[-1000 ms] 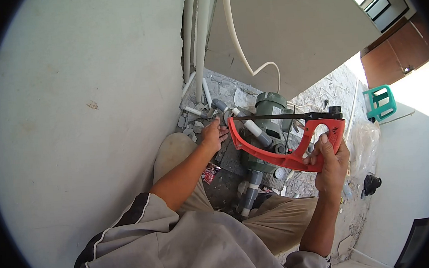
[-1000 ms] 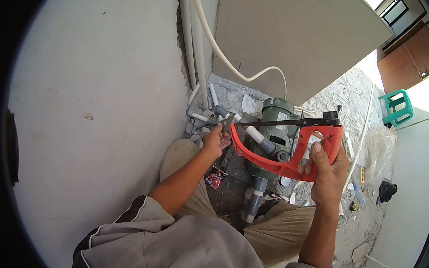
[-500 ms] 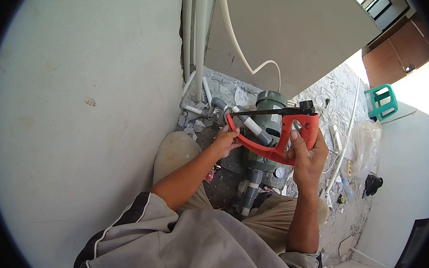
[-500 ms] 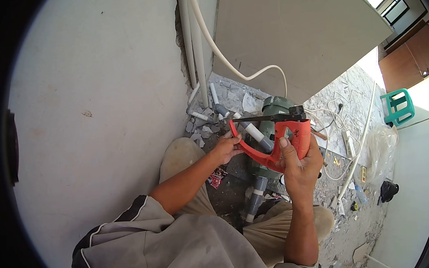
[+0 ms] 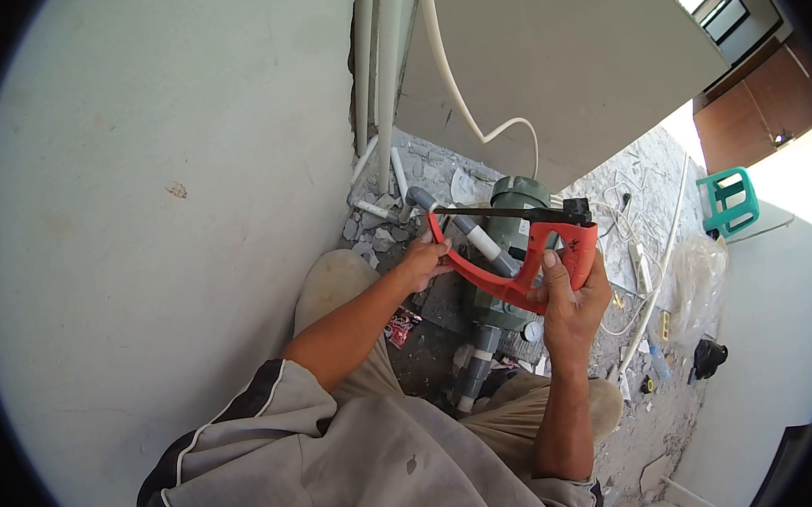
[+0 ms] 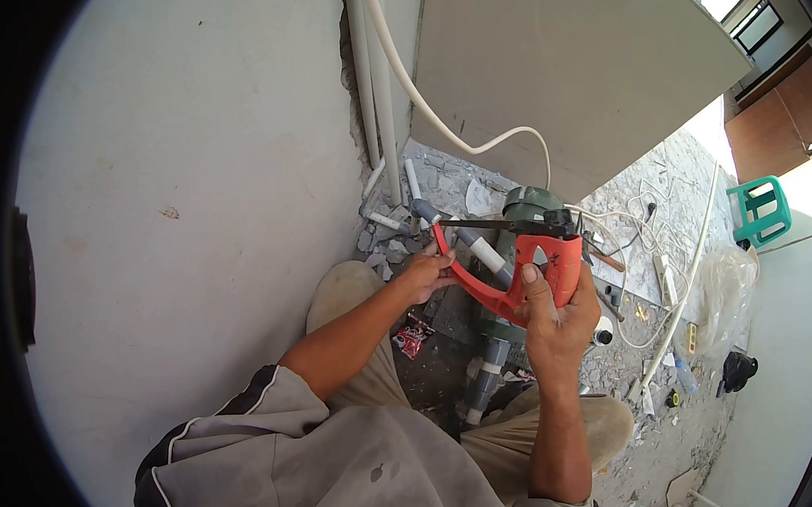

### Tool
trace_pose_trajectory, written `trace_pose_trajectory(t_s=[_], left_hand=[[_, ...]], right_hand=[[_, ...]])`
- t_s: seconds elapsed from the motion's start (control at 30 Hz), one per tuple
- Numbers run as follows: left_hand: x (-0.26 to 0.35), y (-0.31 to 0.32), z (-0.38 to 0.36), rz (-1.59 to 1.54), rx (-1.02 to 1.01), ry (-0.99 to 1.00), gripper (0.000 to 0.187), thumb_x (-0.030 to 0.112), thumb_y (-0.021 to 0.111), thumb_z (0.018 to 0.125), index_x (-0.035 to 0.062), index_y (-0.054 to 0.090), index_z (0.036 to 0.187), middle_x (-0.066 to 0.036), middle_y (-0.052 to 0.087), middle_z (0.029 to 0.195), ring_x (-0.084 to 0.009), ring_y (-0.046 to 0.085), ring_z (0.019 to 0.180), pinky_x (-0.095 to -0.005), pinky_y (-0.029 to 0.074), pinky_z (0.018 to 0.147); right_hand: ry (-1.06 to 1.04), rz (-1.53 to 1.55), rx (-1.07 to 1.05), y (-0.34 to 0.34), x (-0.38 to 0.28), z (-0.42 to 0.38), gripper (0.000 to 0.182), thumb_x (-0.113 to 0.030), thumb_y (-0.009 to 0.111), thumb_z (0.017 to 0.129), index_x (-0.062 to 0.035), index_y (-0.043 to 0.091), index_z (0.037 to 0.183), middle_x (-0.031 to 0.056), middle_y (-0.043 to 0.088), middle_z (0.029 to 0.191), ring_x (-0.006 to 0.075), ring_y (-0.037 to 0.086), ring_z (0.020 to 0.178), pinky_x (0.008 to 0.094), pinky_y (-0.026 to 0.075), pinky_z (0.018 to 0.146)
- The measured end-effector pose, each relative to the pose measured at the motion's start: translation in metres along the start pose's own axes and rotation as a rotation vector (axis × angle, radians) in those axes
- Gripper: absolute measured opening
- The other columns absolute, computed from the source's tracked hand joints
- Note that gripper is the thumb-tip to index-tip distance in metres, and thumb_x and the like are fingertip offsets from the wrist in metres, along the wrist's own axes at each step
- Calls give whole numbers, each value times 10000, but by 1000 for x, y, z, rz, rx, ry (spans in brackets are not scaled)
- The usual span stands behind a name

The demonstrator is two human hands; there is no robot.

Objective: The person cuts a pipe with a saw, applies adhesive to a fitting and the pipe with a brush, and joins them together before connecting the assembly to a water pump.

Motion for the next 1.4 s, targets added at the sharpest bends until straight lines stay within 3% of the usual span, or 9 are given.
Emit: trace_pose_trajectory(t_s=[0.1,0.2,0.3,0.8,1.23,1.4], left_hand=[[9,-10,2,70,66,-17,361,207,626,1031,119,504,1359,-58,597,1149,-241,622,1071,-506,533,1007],[12,0,-5,54,-29,-17,355,211,629,1029,114,500,1345,-68,592,1174,-247,623,1078,-511,535,1005],[13,0,-12,104,2,-44,339,192,629,1032,146,518,1350,-39,605,1122,-226,641,1052,-498,539,1001],[8,-3,-5,152,-10,-68,278,197,627,1031,112,533,1279,-51,620,1109,-232,654,989,-495,556,969],[21,-18,-8,206,58,-11,437,203,646,1021,160,489,1427,-53,617,1160,-229,639,1043,-522,528,1010],[23,-11,-14,306,34,-28,430,219,643,1025,165,497,1425,-53,621,1177,-226,639,1042,-519,536,993]], right_hand=[[53,21,2,11,5,3,236,-172,727,980,12,610,1070,32,624,831,66,582,614,235,501,514],[47,45,14,8,-3,1,246,-182,719,987,10,602,1086,31,618,807,68,578,591,232,510,517],[88,79,35,-3,-4,4,237,-175,720,984,9,598,1074,26,602,806,73,575,571,243,531,514],[59,52,41,7,-2,-7,241,-176,712,991,5,595,1099,8,594,796,49,550,592,238,547,517],[97,182,82,-7,39,-3,216,-169,674,1013,8,592,1105,18,578,726,65,544,540,253,546,510],[80,187,90,-12,15,-11,218,-170,680,1010,7,583,1093,17,579,734,66,546,545,257,550,510]])
Point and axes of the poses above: each hand's wrist, its own z-axis towards the middle knuckle, its own y-axis out of the palm, x = y × z, the point moved 10 cm from there along z, towards the middle knuckle
